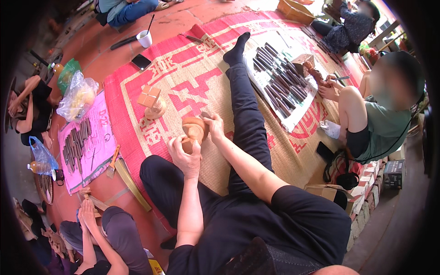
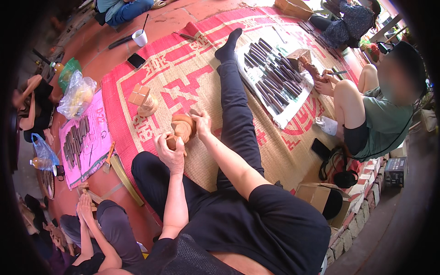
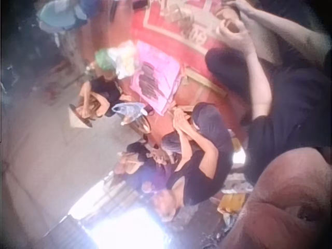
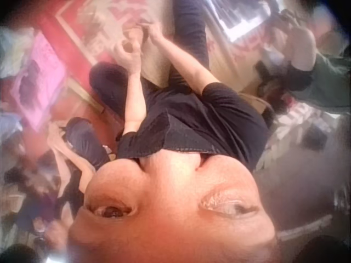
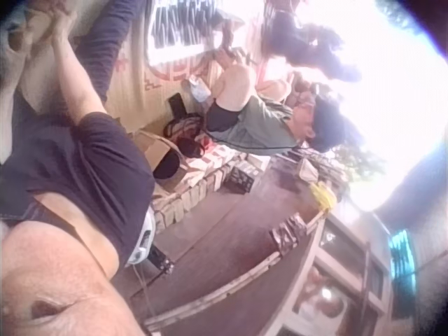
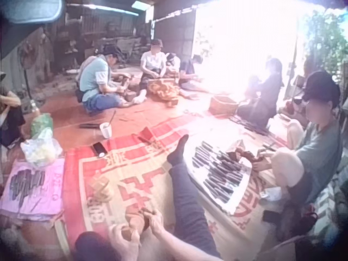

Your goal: The person sits on a mat and uses a small knife to carve a wooden block. They hold the wood in their left hand and carefully shape it with the knife in their right hand, rotating the piece to work on different sides.

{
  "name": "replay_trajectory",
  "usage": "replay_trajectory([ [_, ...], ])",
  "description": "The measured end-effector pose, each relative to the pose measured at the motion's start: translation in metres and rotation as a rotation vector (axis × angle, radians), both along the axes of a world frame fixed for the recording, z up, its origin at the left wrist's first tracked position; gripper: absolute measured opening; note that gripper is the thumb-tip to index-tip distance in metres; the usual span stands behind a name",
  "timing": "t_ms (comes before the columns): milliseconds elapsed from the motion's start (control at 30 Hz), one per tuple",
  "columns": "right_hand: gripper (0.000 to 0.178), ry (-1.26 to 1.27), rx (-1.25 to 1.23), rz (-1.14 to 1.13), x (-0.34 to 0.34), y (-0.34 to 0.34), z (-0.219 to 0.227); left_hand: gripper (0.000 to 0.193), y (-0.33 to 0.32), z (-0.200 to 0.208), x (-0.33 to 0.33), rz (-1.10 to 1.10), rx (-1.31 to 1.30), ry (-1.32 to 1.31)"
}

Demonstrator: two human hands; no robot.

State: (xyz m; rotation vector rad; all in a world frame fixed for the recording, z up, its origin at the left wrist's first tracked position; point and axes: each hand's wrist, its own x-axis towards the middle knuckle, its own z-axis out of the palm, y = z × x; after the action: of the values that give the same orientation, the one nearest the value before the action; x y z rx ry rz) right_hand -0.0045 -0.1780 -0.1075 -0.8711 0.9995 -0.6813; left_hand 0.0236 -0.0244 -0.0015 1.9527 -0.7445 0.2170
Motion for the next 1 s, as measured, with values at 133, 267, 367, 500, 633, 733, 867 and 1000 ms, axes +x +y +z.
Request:
replay_trajectory([
  [133, 0.012, -0.083, 0.02, 0.038, -0.003, 0.005, 0.0, 0.032, 0.006, -0.007, 0.007, 0.034, -0.018, 0.008],
  [267, 0.014, -0.132, -0.075, 0.118, -0.001, 0.027, -0.003, 0.032, 0.006, -0.01, 0.009, 0.063, -0.007, 0.063],
  [367, 0.015, -0.113, -0.066, 0.011, 0.006, 0.015, -0.005, 0.033, 0.001, -0.01, 0.004, 0.054, 0.011, 0.009],
  [500, 0.018, -0.045, 0.121, -0.033, 0.001, -0.004, 0.0, 0.033, 0.001, -0.008, 0.003, 0.033, 0.014, 0.005],
  [633, 0.019, -0.064, -0.081, 0.178, 0.002, 0.024, 0.029, 0.032, 0.002, -0.008, 0.004, 0.04, 0.024, -0.012],
  [733, 0.016, -0.12, -0.049, 0.026, 0.008, 0.016, 0.018, 0.033, 0.001, -0.006, -0.001, 0.003, 0.061, -0.043],
  [867, 0.016, 0.044, -0.01, -0.082, 0.004, -0.016, -0.022, 0.036, -0.004, -0.003, -0.01, -0.057, 0.066, -0.064],
  [1000, 0.013, -0.163, -0.036, 0.103, -0.003, 0.014, 0.014, 0.037, 0.0, -0.004, -0.001, -0.008, 0.034, -0.017],
])
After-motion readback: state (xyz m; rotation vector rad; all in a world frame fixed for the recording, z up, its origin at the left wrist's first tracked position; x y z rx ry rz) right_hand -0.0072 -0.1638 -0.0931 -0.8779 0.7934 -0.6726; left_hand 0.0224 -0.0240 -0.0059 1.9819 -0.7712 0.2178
